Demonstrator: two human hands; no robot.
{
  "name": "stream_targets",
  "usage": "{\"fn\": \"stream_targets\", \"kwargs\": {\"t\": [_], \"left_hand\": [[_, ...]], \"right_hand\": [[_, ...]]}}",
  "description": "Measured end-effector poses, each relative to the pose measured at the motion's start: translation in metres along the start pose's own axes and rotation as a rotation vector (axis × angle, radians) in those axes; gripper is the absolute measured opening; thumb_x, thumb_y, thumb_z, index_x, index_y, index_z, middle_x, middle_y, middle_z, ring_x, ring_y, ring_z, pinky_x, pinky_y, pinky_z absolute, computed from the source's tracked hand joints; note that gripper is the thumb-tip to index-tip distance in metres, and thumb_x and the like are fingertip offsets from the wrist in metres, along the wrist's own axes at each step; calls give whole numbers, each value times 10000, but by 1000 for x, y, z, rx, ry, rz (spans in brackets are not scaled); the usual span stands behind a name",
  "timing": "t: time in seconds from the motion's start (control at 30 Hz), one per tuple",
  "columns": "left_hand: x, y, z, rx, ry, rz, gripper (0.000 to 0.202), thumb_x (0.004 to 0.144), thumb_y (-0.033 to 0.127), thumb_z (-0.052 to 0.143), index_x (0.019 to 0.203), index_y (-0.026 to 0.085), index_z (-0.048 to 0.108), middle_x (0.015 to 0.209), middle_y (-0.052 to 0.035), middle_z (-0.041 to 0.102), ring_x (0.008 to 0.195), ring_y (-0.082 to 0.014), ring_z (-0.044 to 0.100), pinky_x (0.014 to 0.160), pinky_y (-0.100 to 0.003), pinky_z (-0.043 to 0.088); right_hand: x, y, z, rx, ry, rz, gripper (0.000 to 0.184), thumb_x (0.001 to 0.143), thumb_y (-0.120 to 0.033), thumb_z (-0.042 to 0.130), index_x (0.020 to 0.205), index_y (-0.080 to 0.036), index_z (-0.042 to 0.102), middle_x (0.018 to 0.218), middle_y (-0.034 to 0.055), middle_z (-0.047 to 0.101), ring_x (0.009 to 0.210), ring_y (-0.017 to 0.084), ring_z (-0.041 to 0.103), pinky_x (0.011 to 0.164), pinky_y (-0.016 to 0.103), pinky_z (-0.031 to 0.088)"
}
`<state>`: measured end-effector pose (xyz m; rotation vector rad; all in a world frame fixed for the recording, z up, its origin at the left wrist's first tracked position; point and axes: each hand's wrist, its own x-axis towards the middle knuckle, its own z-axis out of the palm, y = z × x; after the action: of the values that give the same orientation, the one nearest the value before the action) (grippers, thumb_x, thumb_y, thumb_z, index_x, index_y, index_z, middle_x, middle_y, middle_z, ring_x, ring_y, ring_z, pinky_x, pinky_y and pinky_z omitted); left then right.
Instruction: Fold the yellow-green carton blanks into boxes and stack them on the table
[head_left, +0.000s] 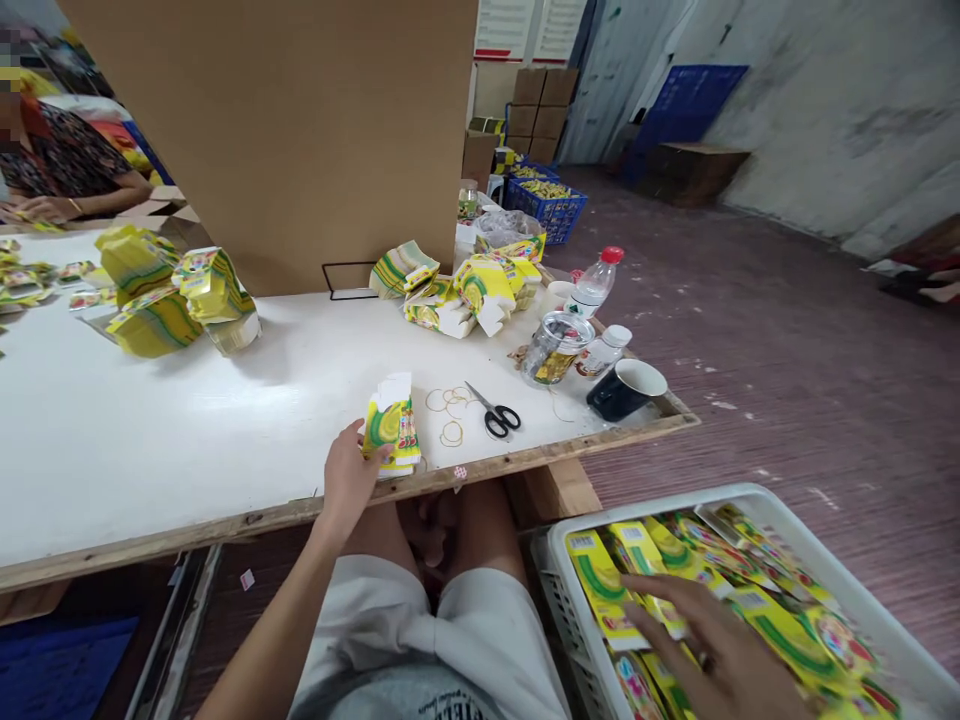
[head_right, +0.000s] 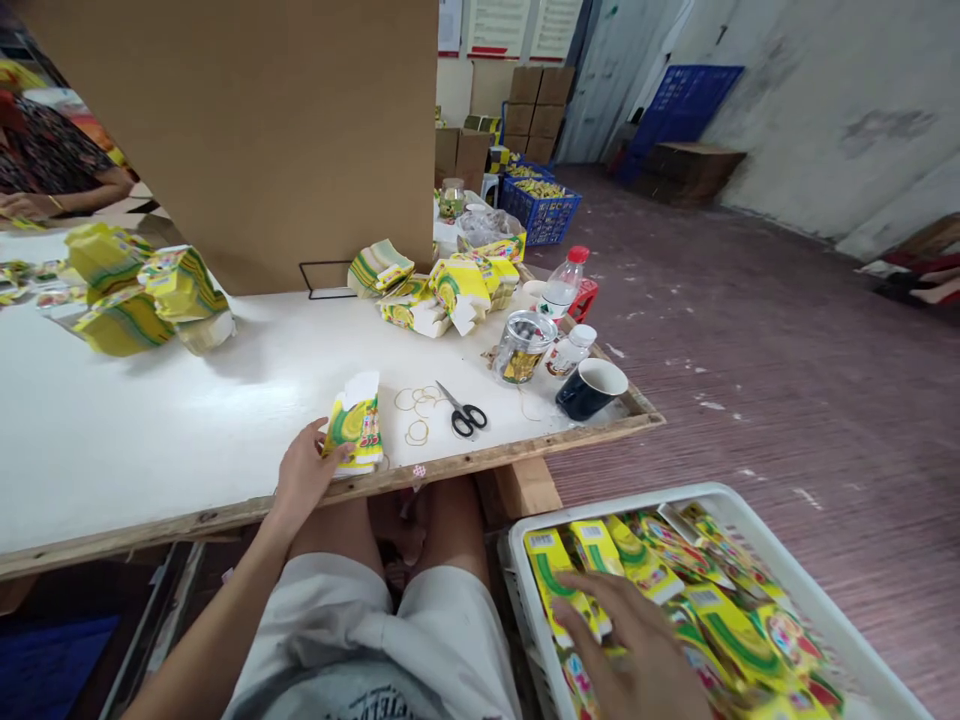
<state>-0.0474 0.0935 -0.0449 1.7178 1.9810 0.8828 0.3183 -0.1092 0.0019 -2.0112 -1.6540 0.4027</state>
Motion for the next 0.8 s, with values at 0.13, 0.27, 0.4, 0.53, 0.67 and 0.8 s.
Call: {"fn": "stream_targets", "kwargs": {"t": [0.13,0.27,0.4,0.53,0.67,0.8], "left_hand": [[-2,-8,-8,21,32,-8,320,863,315,591,1133,165,672,809,-55,710,728,-258,653,679,-354,483],[-6,-5,-17,-17,89,23,169,832,306,615,883,183,720,761,-50,686,680,-238,620,663,-338,455],[-21,8,-28,-130,130,79,212,846,342,615,904,176,734,738,-33,643,650,-204,597,661,-318,472],[-59,34,-37,-298,17,217,177,858,335,645,847,195,753,690,-8,623,619,-163,585,596,-252,475],[-91,53,-38,-619,-170,279,107,846,239,702,780,183,767,663,-16,626,623,-151,577,564,-215,453],[-100,56,-31,-870,-396,102,150,797,321,791,768,175,782,680,-23,637,662,-148,571,611,-210,450]], "right_hand": [[20,-65,49,204,23,-58,276,913,-495,594,928,-272,756,873,42,764,626,195,648,576,287,538],[36,-111,71,373,24,-159,194,965,-364,570,942,-248,723,841,34,724,659,174,633,584,255,513],[41,-136,78,471,92,-251,142,980,-255,559,1009,-246,698,972,54,723,864,189,680,677,254,541],[43,-155,89,441,120,-390,373,970,-207,579,1339,-264,569,1356,96,629,1252,248,570,986,379,494],[44,-165,98,514,95,-404,440,961,-181,581,1384,-276,503,1315,96,636,1189,242,601,942,372,514],[40,-165,101,680,140,-251,207,937,-171,588,1124,-259,598,959,27,658,726,149,596,622,243,494]]}}
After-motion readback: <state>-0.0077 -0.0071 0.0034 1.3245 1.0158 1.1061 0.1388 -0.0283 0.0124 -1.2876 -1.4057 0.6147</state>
